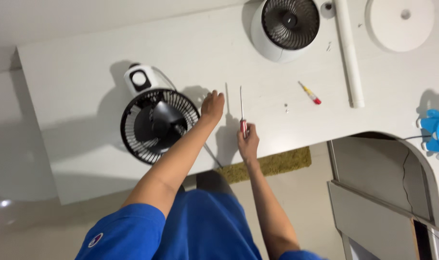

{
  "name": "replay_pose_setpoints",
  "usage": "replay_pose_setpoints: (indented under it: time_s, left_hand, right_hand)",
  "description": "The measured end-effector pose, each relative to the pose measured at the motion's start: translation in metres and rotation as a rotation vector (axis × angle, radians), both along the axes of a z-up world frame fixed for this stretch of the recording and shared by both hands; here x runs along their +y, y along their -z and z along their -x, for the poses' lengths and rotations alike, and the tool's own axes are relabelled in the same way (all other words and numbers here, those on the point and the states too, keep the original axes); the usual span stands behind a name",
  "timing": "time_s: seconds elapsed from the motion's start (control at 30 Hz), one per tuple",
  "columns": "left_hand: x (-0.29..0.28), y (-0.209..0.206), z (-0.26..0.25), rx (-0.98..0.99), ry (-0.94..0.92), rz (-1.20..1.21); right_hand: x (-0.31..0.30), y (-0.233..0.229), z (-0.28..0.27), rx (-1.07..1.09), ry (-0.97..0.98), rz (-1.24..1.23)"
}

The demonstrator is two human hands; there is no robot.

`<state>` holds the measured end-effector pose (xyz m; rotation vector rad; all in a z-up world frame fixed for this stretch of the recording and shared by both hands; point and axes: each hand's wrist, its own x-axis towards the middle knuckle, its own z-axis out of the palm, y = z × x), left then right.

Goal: The person assembles a small electric fan on a white table. They use a screwdriver to tighten screws on the fan's front grille and central hub, repeatedly checking the fit and alignment of the components.

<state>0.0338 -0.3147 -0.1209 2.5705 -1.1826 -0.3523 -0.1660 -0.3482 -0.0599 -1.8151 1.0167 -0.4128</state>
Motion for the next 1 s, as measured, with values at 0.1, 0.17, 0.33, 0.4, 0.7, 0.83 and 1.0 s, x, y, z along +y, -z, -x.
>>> replay_pose_setpoints:
  time_s: [0.1,0.17,0.33,0.4,0.7,0.83,1.0]
  left_hand:
    - [-0.01,0.032,-0.011,0.004,-0.081,-0.065]
    - [-0.012,0.046,-0.013,0.031,-0.112,-0.12]
    - [-0.014,0.054,-0.016,0.058,-0.08,-0.157]
    - [-0.015,0.05,-0.015,0.072,-0.083,-0.16]
    - [-0.005,-0.023,0.007,0.584,-0.202,0.253]
    - [0.004,-0.061,0.023,0.885,-0.372,0.491]
    - [0.026,-0.1,0.029,0.917,-0.409,0.563]
  right_hand:
    - [0.002,-0.002,0.001,0.001,0.039,-0.033]
    - [0.004,-0.001,0.001,0.011,0.065,-0.075]
    - [0.01,0.0,-0.004,-0.03,0.04,-0.104]
    - [0.012,0.0,-0.005,-0.042,0.032,-0.111]
    - [0.015,-0.012,-0.004,-0.018,0.046,-0.174]
    - [0.018,-0.029,0.002,-0.087,0.064,-0.213]
    - [0.022,-0.06,0.012,-0.102,0.041,-0.29]
